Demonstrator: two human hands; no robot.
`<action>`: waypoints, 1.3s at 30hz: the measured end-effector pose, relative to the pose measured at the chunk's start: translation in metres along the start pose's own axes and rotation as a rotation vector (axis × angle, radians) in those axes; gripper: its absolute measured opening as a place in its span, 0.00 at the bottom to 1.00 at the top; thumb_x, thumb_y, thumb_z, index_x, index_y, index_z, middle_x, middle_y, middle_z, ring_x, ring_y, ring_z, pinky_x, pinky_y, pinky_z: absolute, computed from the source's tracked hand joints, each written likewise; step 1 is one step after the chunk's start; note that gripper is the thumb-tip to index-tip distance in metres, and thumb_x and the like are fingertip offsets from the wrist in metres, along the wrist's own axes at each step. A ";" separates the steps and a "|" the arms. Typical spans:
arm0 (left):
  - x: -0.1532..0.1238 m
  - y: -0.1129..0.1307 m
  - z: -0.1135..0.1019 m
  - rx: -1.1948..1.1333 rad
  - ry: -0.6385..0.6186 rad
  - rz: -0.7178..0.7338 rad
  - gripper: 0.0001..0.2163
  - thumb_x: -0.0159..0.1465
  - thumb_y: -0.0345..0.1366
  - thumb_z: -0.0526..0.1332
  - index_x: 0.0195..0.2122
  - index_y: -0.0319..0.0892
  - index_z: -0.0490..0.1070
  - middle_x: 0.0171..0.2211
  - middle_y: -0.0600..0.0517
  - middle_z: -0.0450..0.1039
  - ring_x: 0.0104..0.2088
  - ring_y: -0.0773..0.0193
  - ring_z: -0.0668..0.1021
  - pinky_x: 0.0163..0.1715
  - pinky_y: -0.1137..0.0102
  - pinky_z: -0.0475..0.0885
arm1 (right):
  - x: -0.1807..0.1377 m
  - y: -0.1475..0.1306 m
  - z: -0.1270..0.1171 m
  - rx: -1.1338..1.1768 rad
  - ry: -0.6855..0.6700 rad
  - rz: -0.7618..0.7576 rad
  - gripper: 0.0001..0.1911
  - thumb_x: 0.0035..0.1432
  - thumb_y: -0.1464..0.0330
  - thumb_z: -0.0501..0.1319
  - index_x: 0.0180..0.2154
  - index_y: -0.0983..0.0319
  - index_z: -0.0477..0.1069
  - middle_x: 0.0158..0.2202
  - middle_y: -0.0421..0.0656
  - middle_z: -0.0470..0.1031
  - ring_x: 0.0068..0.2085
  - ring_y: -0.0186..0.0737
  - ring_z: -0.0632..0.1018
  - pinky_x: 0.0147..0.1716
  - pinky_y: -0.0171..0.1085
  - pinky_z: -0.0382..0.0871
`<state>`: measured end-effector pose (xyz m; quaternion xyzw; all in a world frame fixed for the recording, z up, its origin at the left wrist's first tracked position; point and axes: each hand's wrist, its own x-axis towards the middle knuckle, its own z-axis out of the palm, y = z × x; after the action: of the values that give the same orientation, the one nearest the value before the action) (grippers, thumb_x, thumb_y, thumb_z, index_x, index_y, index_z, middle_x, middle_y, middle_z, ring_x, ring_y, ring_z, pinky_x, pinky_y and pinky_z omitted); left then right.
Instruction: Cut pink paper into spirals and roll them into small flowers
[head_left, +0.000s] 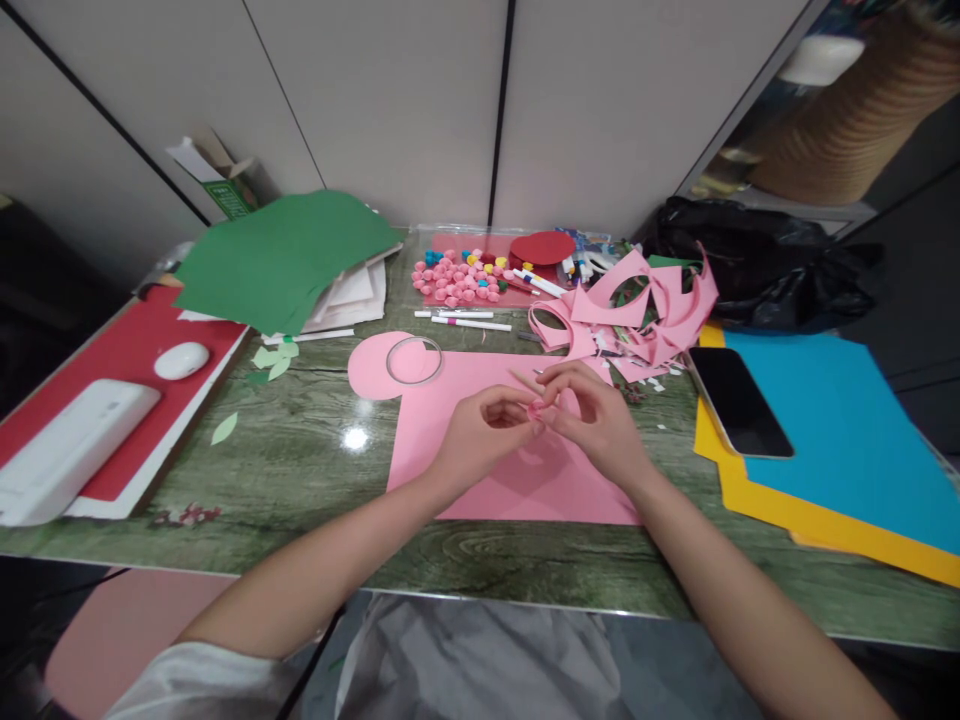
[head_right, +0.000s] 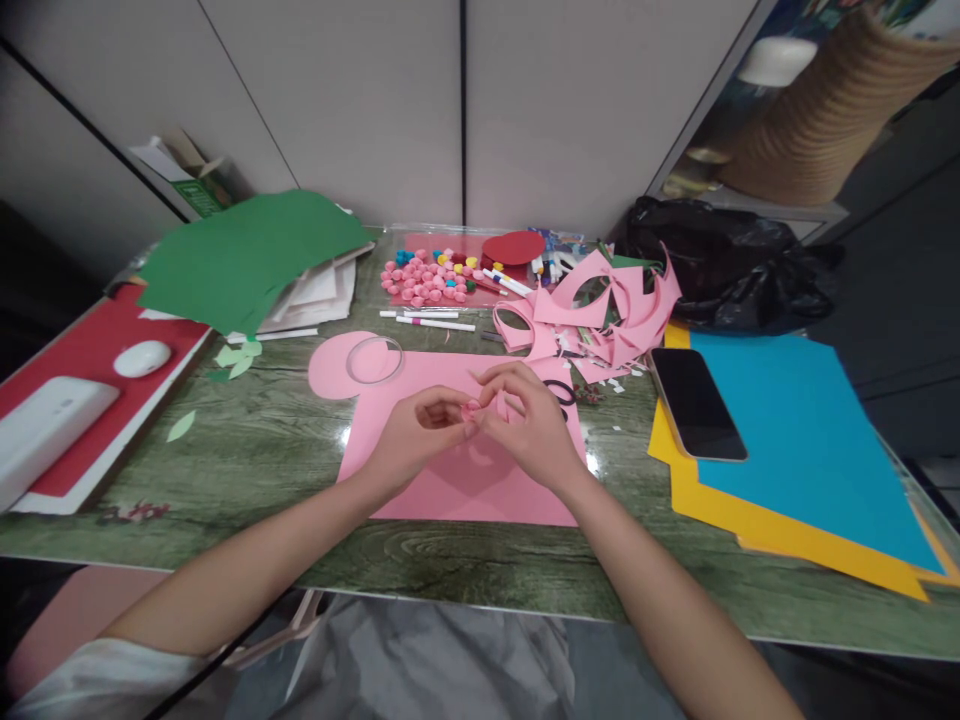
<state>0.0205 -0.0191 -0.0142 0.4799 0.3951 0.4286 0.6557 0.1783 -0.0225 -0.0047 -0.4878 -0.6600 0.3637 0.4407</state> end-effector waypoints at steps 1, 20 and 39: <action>0.000 0.000 0.000 -0.013 -0.004 -0.007 0.09 0.49 0.33 0.68 0.32 0.40 0.74 0.27 0.51 0.75 0.28 0.67 0.75 0.30 0.73 0.71 | 0.000 -0.001 0.000 -0.011 0.005 -0.009 0.03 0.49 0.69 0.62 0.26 0.59 0.68 0.38 0.42 0.68 0.44 0.42 0.70 0.46 0.42 0.63; -0.001 -0.001 -0.002 0.000 0.011 -0.038 0.09 0.52 0.39 0.66 0.31 0.39 0.74 0.26 0.53 0.76 0.27 0.67 0.75 0.25 0.75 0.65 | -0.001 0.000 0.000 0.012 -0.026 -0.036 0.04 0.49 0.72 0.63 0.27 0.59 0.69 0.39 0.42 0.67 0.45 0.41 0.70 0.46 0.41 0.63; 0.002 -0.010 -0.002 -0.060 0.104 -0.062 0.10 0.48 0.37 0.69 0.30 0.40 0.77 0.28 0.52 0.75 0.29 0.69 0.73 0.30 0.75 0.67 | -0.003 0.003 0.005 0.181 0.011 0.052 0.03 0.52 0.69 0.61 0.27 0.60 0.68 0.37 0.42 0.67 0.46 0.43 0.71 0.44 0.39 0.61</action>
<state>0.0213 -0.0179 -0.0246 0.4247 0.4303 0.4440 0.6613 0.1746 -0.0245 -0.0094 -0.4649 -0.6093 0.4304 0.4769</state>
